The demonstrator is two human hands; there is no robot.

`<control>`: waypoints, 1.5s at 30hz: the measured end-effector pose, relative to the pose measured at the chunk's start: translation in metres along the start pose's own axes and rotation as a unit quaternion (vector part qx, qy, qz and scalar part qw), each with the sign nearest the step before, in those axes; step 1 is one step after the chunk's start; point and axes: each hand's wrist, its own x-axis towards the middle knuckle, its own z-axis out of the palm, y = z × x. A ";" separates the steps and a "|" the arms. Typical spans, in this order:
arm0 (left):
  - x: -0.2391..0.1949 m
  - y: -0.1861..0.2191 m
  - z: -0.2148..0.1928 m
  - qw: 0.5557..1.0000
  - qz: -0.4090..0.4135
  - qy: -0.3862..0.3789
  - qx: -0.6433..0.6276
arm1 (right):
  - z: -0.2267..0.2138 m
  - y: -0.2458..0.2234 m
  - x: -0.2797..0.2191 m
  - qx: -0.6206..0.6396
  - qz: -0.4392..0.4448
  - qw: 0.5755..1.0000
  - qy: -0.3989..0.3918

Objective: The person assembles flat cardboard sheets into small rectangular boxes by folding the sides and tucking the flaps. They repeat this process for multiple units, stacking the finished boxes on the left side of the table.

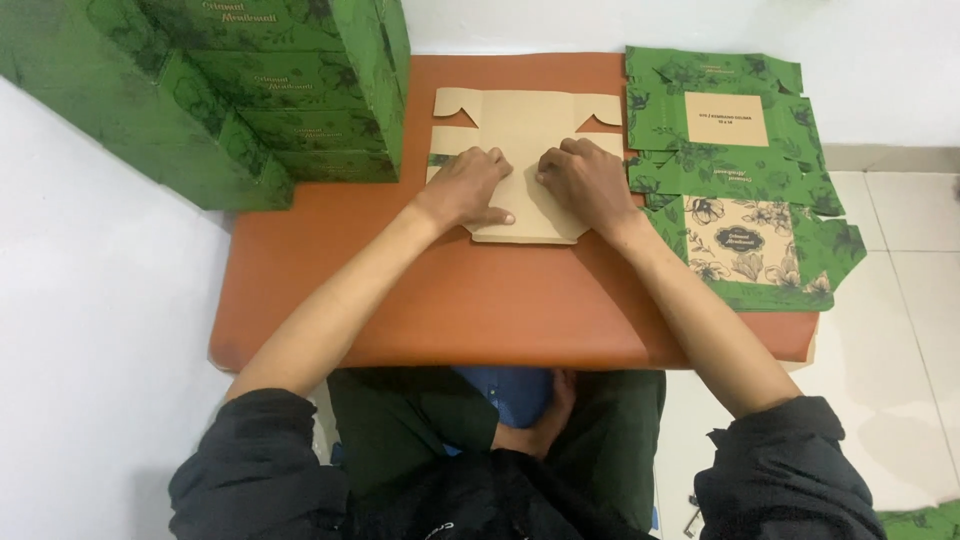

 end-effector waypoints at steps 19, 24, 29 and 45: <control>-0.010 -0.029 0.012 0.990 0.117 0.013 -0.073 | -0.012 -0.008 0.003 0.138 0.023 0.990 -0.021; -0.010 -0.029 0.012 0.994 0.088 -0.009 -0.060 | -0.029 -0.014 0.009 0.086 0.013 0.994 -0.068; -0.015 -0.029 0.002 0.998 0.063 -0.006 -0.031 | -0.019 0.007 0.001 0.065 0.062 0.991 -0.098; -0.029 0.005 -0.016 0.997 -0.073 0.005 -0.032 | -0.013 -0.016 -0.011 0.150 -0.118 0.981 -0.032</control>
